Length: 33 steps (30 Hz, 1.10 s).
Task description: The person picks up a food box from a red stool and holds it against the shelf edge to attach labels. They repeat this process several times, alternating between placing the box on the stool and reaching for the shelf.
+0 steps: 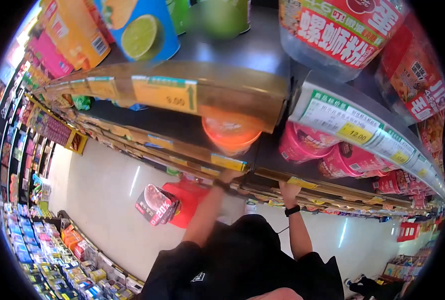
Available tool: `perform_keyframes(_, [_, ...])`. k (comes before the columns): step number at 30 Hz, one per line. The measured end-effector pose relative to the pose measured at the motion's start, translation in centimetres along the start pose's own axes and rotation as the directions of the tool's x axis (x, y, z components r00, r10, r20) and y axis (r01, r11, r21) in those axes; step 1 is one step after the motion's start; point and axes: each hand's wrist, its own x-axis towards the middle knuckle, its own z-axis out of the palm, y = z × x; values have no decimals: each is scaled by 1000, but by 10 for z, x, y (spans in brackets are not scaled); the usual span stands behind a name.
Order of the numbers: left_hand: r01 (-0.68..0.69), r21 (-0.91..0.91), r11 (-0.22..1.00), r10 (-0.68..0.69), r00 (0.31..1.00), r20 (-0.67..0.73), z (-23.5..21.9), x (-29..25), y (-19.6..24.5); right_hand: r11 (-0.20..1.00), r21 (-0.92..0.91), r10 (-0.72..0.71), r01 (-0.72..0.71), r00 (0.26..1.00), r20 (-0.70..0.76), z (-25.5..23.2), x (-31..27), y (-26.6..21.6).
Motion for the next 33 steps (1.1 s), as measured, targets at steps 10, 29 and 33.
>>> perform_keyframes(10, [-336,71,939,339,941,-20,-17,-7,11,948,300,-32,106,969,-243,-14,6,-16])
perform_keyframes(29, [-260,301,918,226,964,142,-9,1,-10,947,114,-276,301,942,-191,-32,-10,-20])
perform_keyframes(33, [-349,255,902,331,937,109,0,4,-23,948,62,-281,313,910,-305,-29,-9,-16])
